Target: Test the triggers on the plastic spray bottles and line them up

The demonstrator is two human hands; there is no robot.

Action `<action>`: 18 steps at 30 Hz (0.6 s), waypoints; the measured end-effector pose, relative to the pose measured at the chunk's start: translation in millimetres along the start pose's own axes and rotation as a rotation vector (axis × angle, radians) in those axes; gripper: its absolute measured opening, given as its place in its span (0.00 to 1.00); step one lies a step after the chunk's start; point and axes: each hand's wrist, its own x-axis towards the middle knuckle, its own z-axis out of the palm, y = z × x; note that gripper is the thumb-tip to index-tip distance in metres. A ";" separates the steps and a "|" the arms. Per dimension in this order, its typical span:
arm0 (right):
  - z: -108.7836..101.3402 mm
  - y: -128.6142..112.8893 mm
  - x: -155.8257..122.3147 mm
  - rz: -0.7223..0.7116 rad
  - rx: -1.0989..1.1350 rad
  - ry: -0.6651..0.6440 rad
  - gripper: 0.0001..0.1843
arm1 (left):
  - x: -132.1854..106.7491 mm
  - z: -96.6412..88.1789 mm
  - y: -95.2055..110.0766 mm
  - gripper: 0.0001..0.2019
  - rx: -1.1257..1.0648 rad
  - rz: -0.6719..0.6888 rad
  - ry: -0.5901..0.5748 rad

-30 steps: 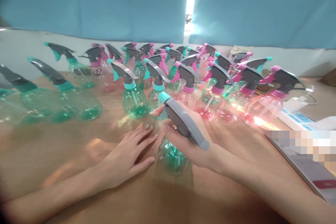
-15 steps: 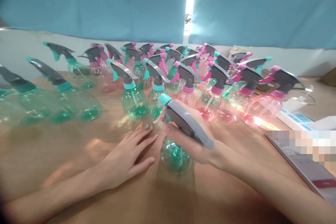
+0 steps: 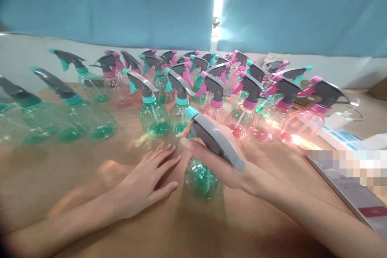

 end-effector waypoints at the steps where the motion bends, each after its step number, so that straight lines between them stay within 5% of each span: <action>1: 0.2 -1.6 0.3 0.006 0.001 0.004 0.08 | 0.0 0.2 0.0 0.27 -0.001 0.000 0.001; 18: 3.7 -19.4 3.6 0.024 0.193 -0.045 0.18 | 0.7 0.5 0.4 0.27 0.008 -0.005 -0.005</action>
